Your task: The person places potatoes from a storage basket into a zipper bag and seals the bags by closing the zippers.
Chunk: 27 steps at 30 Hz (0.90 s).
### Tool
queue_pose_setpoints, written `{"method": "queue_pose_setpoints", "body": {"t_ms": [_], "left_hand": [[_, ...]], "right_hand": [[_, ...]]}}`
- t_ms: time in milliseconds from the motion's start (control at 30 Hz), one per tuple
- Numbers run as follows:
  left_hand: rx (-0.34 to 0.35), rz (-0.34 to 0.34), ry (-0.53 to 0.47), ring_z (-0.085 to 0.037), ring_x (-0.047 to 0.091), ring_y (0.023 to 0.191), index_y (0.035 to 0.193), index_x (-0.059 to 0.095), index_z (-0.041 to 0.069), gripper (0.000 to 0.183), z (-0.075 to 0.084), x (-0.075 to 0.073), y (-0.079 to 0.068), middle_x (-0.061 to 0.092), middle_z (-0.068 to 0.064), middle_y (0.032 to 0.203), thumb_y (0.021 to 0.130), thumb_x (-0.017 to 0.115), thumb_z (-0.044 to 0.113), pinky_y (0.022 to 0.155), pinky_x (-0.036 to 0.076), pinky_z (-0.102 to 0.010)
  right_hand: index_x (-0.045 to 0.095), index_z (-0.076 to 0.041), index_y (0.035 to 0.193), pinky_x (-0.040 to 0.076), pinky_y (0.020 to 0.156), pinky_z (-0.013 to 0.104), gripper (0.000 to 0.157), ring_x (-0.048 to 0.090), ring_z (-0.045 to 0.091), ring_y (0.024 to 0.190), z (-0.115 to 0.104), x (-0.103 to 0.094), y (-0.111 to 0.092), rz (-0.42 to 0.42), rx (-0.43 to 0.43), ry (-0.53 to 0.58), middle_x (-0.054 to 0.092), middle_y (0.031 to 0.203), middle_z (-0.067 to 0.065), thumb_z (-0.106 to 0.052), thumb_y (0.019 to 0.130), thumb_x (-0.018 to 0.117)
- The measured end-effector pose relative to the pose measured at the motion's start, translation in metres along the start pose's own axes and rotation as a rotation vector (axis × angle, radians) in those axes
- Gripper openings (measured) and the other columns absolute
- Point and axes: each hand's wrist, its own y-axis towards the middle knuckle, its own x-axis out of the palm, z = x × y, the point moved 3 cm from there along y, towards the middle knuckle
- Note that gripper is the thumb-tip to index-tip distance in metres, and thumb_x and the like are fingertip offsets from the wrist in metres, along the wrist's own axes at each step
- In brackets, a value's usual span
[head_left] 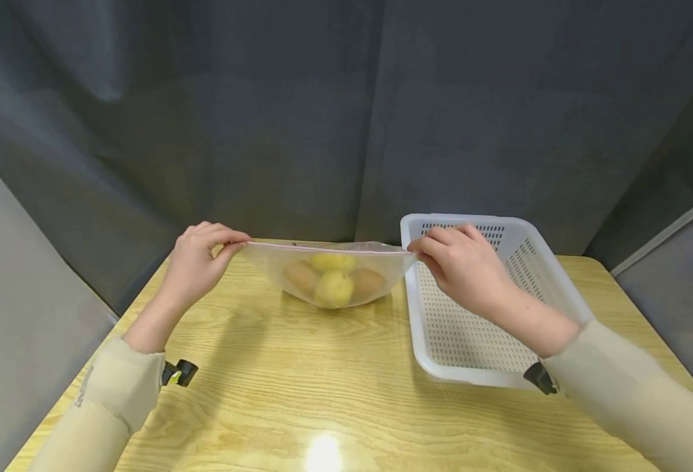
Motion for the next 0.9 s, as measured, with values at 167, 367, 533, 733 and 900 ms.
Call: {"method": "queue_pose_setpoints", "body": {"t_ms": [167,367,533,733,900], "left_hand": [[0.032,-0.002,0.005,-0.017,0.052,0.072,0.088,0.073,0.011,0.013,0.003,-0.002,-0.011,0.068,-0.002,0.078,0.077,0.07,0.004,0.069,0.034,-0.033],[0.065,0.003,-0.013,-0.02,0.057,0.077,0.086,0.073,0.01,0.015,0.005,-0.004,-0.022,0.069,-0.003,0.081,0.074,0.071,0.001,0.082,0.039,-0.04],[0.063,0.012,-0.019,-0.019,0.056,0.078,0.086,0.073,0.011,0.018,0.007,-0.005,-0.031,0.069,-0.003,0.081,0.072,0.072,-0.001,0.079,0.039,-0.038],[0.074,0.018,-0.021,-0.017,0.056,0.079,0.086,0.073,0.013,0.02,0.01,-0.006,-0.04,0.069,-0.001,0.081,0.071,0.073,-0.001,0.079,0.039,-0.037],[0.077,0.018,-0.03,-0.017,0.056,0.08,0.085,0.073,0.013,0.019,0.01,-0.006,-0.048,0.068,-0.001,0.081,0.071,0.073,0.0,0.08,0.039,-0.036]], "right_hand": [[0.067,-0.011,0.089,0.04,0.074,0.038,0.014,0.06,0.021,0.075,-0.009,-0.001,-0.01,0.023,0.017,0.006,0.062,0.078,0.001,-0.003,0.077,0.067],[0.068,-0.011,0.089,0.04,0.074,0.036,0.016,0.061,0.02,0.076,-0.018,-0.002,-0.02,0.025,0.0,0.006,0.063,0.08,0.001,-0.003,0.075,0.068],[0.068,-0.01,0.09,0.04,0.074,0.036,0.019,0.06,0.021,0.076,-0.025,-0.003,-0.027,0.032,-0.013,0.015,0.064,0.081,0.001,-0.001,0.073,0.07],[0.068,-0.01,0.089,0.039,0.074,0.036,0.019,0.058,0.021,0.073,-0.031,-0.004,-0.034,0.044,-0.019,0.015,0.063,0.079,0.001,-0.001,0.072,0.07],[0.068,-0.01,0.09,0.04,0.074,0.035,0.021,0.059,0.02,0.075,-0.037,-0.004,-0.039,0.033,-0.021,0.019,0.063,0.08,0.0,-0.001,0.072,0.07]]}}
